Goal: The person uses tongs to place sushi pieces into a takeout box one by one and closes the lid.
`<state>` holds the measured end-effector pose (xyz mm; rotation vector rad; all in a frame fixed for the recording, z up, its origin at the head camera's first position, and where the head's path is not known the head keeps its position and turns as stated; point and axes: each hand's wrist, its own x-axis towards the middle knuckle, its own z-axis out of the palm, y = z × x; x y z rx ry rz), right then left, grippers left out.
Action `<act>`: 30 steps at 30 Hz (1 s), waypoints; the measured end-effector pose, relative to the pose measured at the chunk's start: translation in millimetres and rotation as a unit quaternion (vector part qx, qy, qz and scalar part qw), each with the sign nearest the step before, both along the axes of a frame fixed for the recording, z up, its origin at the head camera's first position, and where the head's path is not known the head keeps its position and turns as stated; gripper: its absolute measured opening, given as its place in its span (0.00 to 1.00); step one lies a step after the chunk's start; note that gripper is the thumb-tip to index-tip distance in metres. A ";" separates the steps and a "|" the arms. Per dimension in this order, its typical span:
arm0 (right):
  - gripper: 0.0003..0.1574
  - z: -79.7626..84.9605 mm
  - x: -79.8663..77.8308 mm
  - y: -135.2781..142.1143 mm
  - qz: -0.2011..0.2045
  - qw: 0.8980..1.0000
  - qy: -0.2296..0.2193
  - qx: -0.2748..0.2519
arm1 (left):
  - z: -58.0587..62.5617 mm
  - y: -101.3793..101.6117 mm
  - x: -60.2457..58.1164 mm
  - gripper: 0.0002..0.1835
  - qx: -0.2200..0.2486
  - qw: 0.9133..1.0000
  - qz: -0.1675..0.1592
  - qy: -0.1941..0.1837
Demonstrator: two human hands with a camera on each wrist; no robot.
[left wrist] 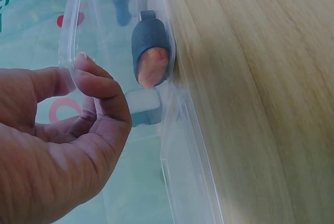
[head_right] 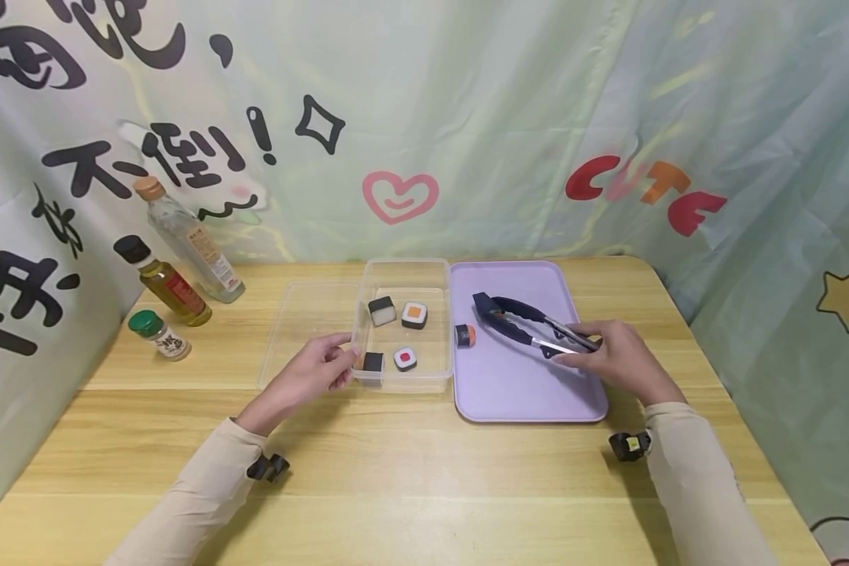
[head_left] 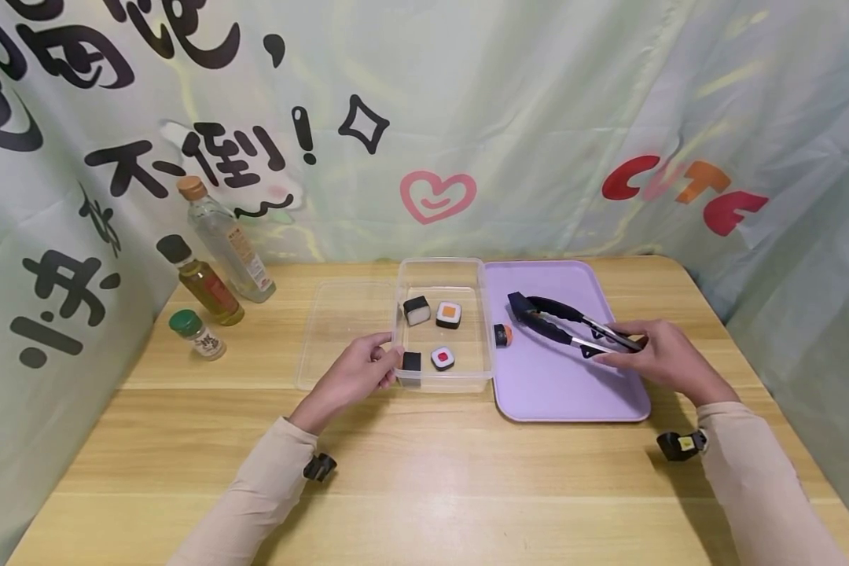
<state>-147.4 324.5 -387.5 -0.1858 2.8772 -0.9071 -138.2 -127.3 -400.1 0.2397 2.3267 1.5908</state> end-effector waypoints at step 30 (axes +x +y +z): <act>0.37 27.9 3.0 -4.4 0.017 0.995 0.100 -0.028 | -0.3 0.8 -0.8 0.26 -0.001 1.000 0.003 -0.003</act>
